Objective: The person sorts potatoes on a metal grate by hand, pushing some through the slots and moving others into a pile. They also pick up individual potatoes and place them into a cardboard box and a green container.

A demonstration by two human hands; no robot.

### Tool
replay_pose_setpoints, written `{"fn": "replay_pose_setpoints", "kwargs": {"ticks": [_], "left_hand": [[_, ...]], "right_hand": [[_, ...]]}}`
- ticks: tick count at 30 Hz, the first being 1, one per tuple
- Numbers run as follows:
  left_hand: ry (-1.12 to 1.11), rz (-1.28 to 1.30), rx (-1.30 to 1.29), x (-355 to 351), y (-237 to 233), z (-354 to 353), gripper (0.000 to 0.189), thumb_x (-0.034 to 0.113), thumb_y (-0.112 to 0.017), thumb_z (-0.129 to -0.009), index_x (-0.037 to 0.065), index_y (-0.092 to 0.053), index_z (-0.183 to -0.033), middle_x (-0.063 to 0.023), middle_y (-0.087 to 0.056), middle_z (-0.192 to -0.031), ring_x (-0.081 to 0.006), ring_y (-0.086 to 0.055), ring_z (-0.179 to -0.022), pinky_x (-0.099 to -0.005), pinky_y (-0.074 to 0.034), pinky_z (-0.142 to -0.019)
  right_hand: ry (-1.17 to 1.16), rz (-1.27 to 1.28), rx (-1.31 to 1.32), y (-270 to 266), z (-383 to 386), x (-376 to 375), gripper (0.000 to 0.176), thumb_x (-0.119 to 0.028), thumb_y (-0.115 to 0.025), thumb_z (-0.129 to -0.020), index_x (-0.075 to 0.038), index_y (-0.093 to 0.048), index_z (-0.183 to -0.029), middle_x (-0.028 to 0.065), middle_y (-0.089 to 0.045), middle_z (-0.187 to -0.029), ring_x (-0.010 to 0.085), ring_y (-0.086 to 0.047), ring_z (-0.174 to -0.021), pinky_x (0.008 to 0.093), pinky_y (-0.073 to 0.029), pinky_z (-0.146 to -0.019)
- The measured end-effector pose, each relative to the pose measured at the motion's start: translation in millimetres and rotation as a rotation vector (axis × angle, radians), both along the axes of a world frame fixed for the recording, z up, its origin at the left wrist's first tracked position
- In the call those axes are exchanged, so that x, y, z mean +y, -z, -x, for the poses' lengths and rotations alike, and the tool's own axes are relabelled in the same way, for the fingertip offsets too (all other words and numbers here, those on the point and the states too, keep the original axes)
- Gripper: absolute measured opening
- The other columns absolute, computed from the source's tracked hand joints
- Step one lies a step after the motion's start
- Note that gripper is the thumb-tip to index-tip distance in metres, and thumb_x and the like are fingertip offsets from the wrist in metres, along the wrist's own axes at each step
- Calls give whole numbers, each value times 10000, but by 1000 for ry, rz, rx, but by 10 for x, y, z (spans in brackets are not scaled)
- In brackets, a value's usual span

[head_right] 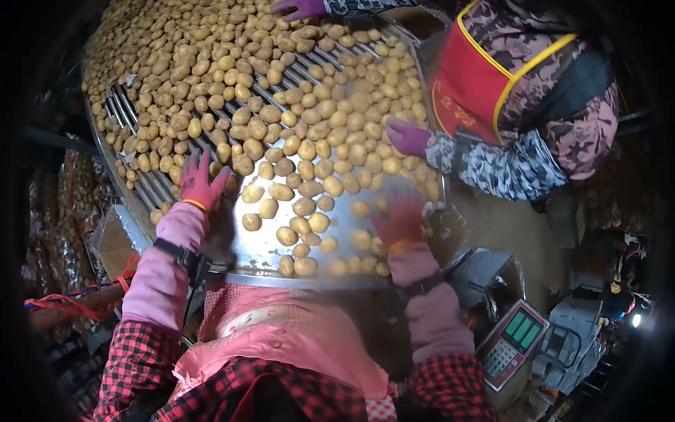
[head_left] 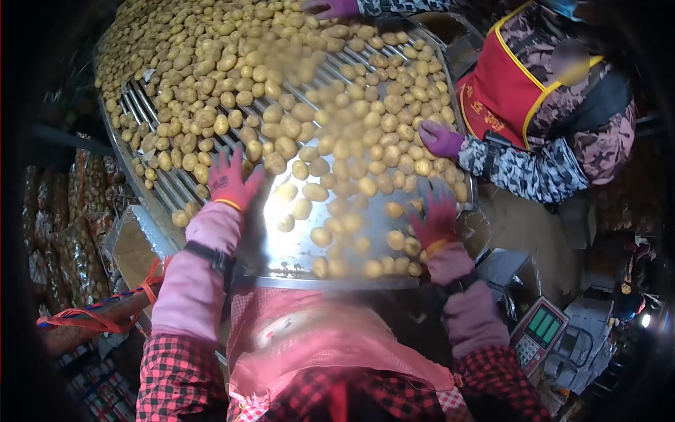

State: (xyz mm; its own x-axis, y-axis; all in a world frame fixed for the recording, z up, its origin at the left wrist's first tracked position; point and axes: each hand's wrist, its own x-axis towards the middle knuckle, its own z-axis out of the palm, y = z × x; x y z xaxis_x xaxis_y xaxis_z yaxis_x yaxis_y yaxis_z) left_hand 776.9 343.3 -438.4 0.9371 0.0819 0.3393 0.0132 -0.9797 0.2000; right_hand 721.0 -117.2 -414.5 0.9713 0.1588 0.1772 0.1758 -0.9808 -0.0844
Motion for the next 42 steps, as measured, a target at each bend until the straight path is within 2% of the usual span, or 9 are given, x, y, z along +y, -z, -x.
{"fn": "replay_pose_setpoints", "kwargs": {"ticks": [3, 6, 11, 16, 28, 31, 35, 40, 42], "left_hand": [[59, 158, 449, -75, 197, 296, 867, 503, -723, -849, 100, -382, -1536, -320, -389, -1496, -494, -383, -1382, -532, -330, -1154], [359, 186, 497, -426, -125, 778, 787, 485, -710, -860, 125, -440, -1506, -313, -406, -1478, -501, -395, -1360, -543, -351, -1129], [672, 399, 310, -120, -190, 1215, 608, 302, -687, -869, 76, -529, -1409, -274, -470, -1414, -461, -449, -1297, -534, -395, -1070], [95, 43, 163, 605, -38, 1448, 619, 276, -672, -866, 8, -513, -1400, -262, -499, -1401, -471, -453, -1293, -553, -306, -1140], [142, 181, 131, 660, 62, 1440, 586, 192, -678, -860, -4, -516, -1388, -280, -543, -1357, -485, -523, -1214, -562, -404, -1050], [153, 205, 174, 700, 46, 1454, 581, 193, -666, -872, -23, -512, -1389, -284, -537, -1353, -476, -518, -1225, -550, -402, -1061], [145, 205, 230, 706, 34, 1458, 585, 195, -652, -881, -23, -504, -1403, -285, -531, -1354, -481, -505, -1238, -553, -383, -1084], [135, 247, 264, 683, 68, 1472, 608, 198, -651, -880, -17, -484, -1423, -289, -508, -1397, -489, -482, -1274, -565, -355, -1113], [115, 241, 252, 698, 96, 1496, 604, 225, -659, -878, -9, -500, -1411, -291, -521, -1375, -483, -493, -1257, -564, -369, -1097]], "right_hand": [[-120, -35, -8, 183, -947, 308, 782, -557, -648, -866, -171, -449, -1516, 223, -424, -1529, 472, -365, -1415, 538, -267, -1192], [-76, 55, 112, 582, -1474, 657, 782, -604, -594, -886, -209, -425, -1539, 220, -380, -1568, 494, -290, -1456, 572, -234, -1203], [-178, 49, 311, 108, -390, 1238, 673, -528, -590, -917, -231, -467, -1508, 202, -384, -1561, 513, -233, -1471, 645, -256, -1170], [-495, 188, 561, 144, 305, 835, 574, -392, -601, -938, -160, -513, -1455, 162, -527, -1406, 429, -429, -1359, 562, -359, -1129], [-483, -220, -122, -75, -2399, 2442, 716, -487, -678, -889, -164, -477, -1496, 238, -500, -1423, 424, -455, -1333, 525, -333, -1139], [-452, 46, 308, 104, -2458, 2830, 805, -537, -664, -875, -248, -365, -1564, 194, -402, -1540, 422, -383, -1413, 497, -366, -1137], [-460, -159, 545, 163, -1872, 2874, 762, -607, -687, -821, -306, -482, -1491, 210, -369, -1539, 420, -438, -1335, 557, -329, -1135], [-917, -146, 170, -21, -1016, 2549, 597, -514, -691, -831, -228, -607, -1348, 212, -521, -1363, 372, -541, -1187, 496, -444, -1005], [-597, 14, 236, 29, -1309, 2405, 375, -349, -675, -810, -122, -665, -1108, 203, -606, -1164, 370, -592, -1086, 495, -488, -916]]}}
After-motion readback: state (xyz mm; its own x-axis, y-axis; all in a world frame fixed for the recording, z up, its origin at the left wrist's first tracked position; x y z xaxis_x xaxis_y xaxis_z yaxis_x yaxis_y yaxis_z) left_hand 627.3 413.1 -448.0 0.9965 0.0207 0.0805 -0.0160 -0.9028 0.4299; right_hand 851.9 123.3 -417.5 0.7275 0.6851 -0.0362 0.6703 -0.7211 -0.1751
